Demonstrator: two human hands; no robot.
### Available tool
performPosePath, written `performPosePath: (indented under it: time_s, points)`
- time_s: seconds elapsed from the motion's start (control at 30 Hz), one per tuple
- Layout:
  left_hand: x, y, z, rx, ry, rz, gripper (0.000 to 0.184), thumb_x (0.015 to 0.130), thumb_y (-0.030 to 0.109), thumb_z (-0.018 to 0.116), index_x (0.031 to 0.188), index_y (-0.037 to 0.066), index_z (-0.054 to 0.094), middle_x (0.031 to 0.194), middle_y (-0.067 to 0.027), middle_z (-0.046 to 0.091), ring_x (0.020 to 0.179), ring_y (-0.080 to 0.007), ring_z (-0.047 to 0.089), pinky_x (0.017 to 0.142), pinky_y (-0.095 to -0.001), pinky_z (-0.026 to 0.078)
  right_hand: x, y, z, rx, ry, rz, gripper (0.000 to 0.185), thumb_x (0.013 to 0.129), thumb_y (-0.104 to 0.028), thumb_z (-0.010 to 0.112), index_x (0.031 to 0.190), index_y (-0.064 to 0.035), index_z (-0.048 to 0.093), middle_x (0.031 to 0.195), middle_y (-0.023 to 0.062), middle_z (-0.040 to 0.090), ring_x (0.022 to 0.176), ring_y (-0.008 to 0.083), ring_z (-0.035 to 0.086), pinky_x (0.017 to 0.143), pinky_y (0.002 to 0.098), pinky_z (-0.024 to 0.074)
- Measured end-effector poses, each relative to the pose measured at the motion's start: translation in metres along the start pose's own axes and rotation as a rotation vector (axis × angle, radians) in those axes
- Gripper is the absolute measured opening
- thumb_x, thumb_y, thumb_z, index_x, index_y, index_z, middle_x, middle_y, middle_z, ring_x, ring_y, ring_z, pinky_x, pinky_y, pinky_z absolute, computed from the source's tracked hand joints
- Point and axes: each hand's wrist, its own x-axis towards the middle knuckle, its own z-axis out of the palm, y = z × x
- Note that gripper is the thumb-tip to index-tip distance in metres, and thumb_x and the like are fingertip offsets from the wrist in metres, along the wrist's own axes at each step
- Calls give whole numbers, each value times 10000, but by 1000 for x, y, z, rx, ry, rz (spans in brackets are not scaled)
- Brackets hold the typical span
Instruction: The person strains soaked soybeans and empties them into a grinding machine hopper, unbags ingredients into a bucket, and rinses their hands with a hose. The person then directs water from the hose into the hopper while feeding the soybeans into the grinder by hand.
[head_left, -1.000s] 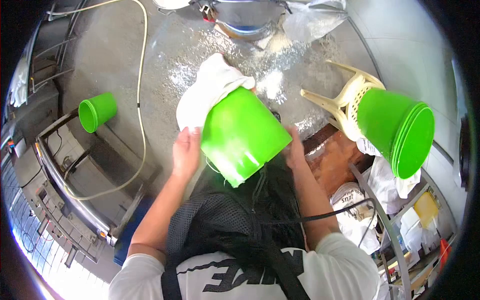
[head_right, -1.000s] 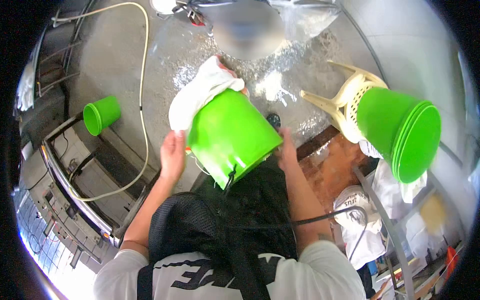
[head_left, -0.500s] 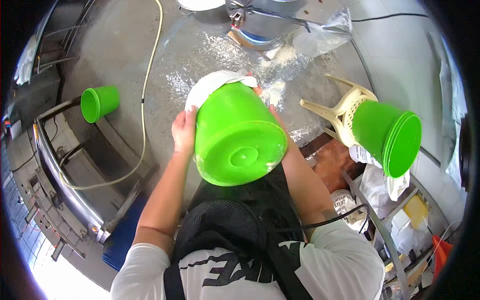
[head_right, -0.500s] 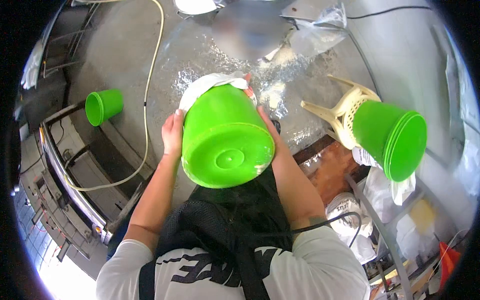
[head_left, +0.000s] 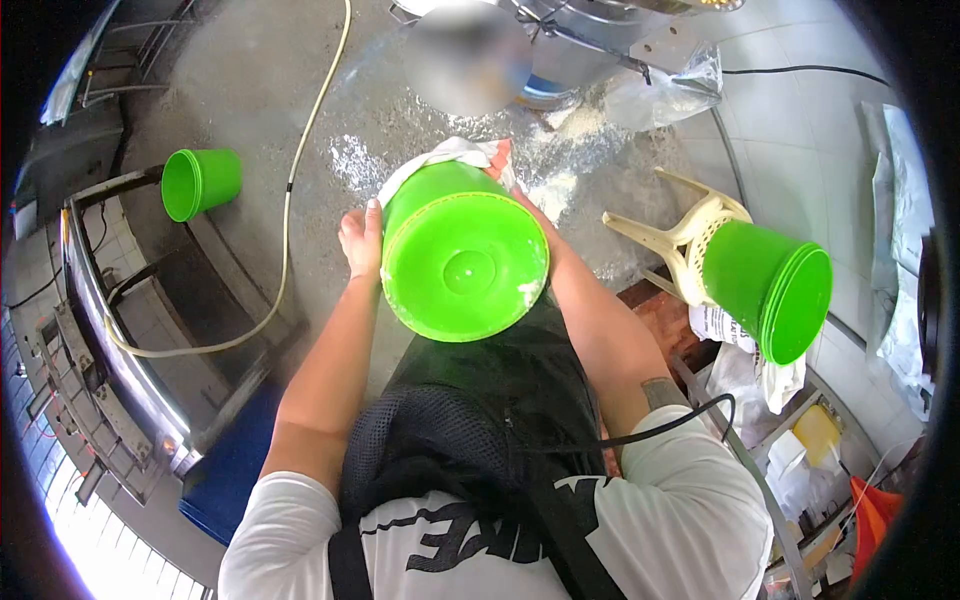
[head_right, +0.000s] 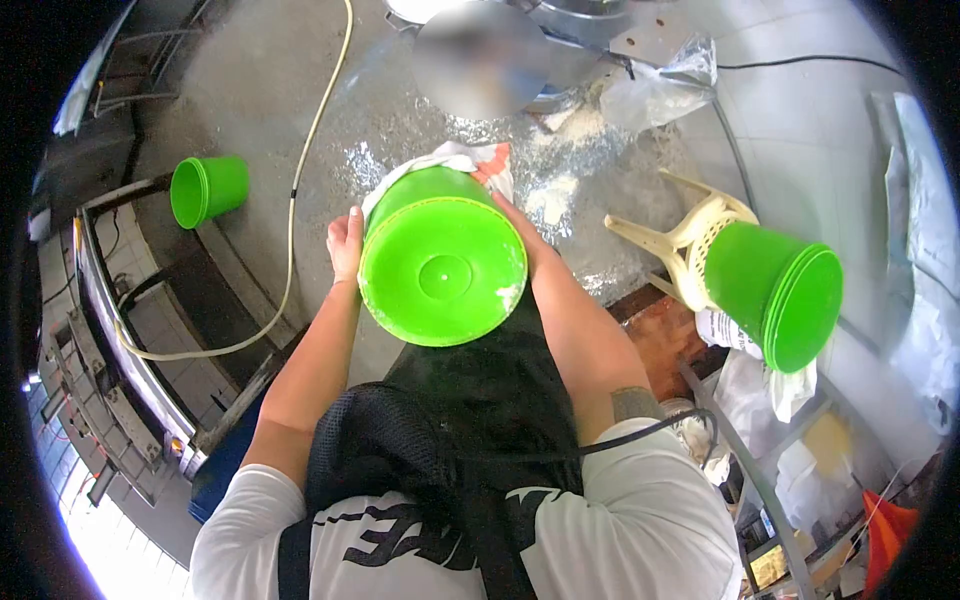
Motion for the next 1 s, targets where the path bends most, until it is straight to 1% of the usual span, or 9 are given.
performPosePath:
  time_s: [0.07, 0.2, 0.33, 0.47, 0.67, 0.7, 0.77, 0.83, 1.0]
  points:
    - [-6, 4, -1, 46, 43, -277, 1093, 905, 797, 539, 1639, 49, 228, 1658, -274, 237, 1482, -404, 371, 1205, -511, 335, 7, 6, -10, 0, 0, 39, 591, 1033, -536, 573, 1367, -53, 632, 1237, 137, 712, 1087, 251, 701, 937, 386, 568]
    - [-26, -4, -3, -343, -86, -383, 959, 945, 762, 514, 1554, 29, 408, 1537, -218, 479, 1231, -331, 643, 1033, -463, 534, 6, 20, -19, 4, 19, 65, 574, 1025, -531, 590, 1316, -43, 669, 1216, 140, 726, 1037, 259, 719, 915, 388, 578]
    - [-41, -21, 2, -532, -447, -463, 1139, 948, 727, 555, 1660, 135, -107, 1685, -183, 229, 1421, -312, 483, 1120, -486, 482, 9, 42, -41, 85, 35, -30, 564, 1023, -521, 602, 1309, -40, 675, 1191, 127, 734, 1008, 253, 724, 894, 385, 587]
    - [-72, 7, 7, -592, -442, -601, 1182, 942, 735, 559, 1637, 140, -189, 1683, -176, 232, 1434, -339, 463, 1127, -539, 465, -12, 15, -46, 85, -48, 114, 532, 1043, -488, 582, 1331, -48, 665, 1205, 122, 731, 1044, 240, 714, 904, 374, 583]
    - [-156, 38, 21, -622, -646, -599, 867, 1029, 617, 511, 1605, 93, 129, 1624, -189, 351, 1441, -332, 440, 1170, -540, 379, -120, -45, -31, -30, 31, 166, 510, 1064, -431, 563, 1413, -63, 613, 1303, 117, 692, 1143, 214, 678, 969, 363, 557]
    - [-159, 57, 25, -636, -791, -496, 1059, 1014, 587, 575, 1645, 127, -140, 1680, -185, 239, 1491, -345, 371, 1182, -577, 344, -136, -63, -34, -162, 20, 68, 561, 1059, -436, 569, 1482, -68, 537, 1399, 119, 626, 1228, 227, 628, 1028, 372, 522]
    - [-163, 86, 42, -578, -802, -454, 1054, 1027, 535, 579, 1640, 118, -171, 1706, -188, 173, 1539, -360, 274, 1213, -580, 276, -163, -86, -48, -295, 21, -46, 627, 1055, -442, 575, 1550, -74, 461, 1494, 121, 560, 1314, 240, 578, 1087, 380, 487]
    - [-156, 100, 63, -390, -830, -157, 887, 1045, 599, 497, 1673, 197, 17, 1698, -136, 218, 1526, -335, 279, 1210, -569, 289, -179, -98, -62, -510, -30, -361, 757, 1058, -494, 541, 1641, -92, 273, 1648, 122, 363, 1467, 278, 414, 1198, 411, 371]
    - [-117, 102, 126, -514, -1054, -397, 1008, 949, 847, 303, 1678, 215, 11, 1739, -129, 68, 1594, -368, 91, 1218, -692, 97, -186, -106, -136, -331, 303, -402, 891, 987, -558, 638, 1628, -56, 276, 1643, 148, 365, 1472, 317, 401, 1205, 533, 338]
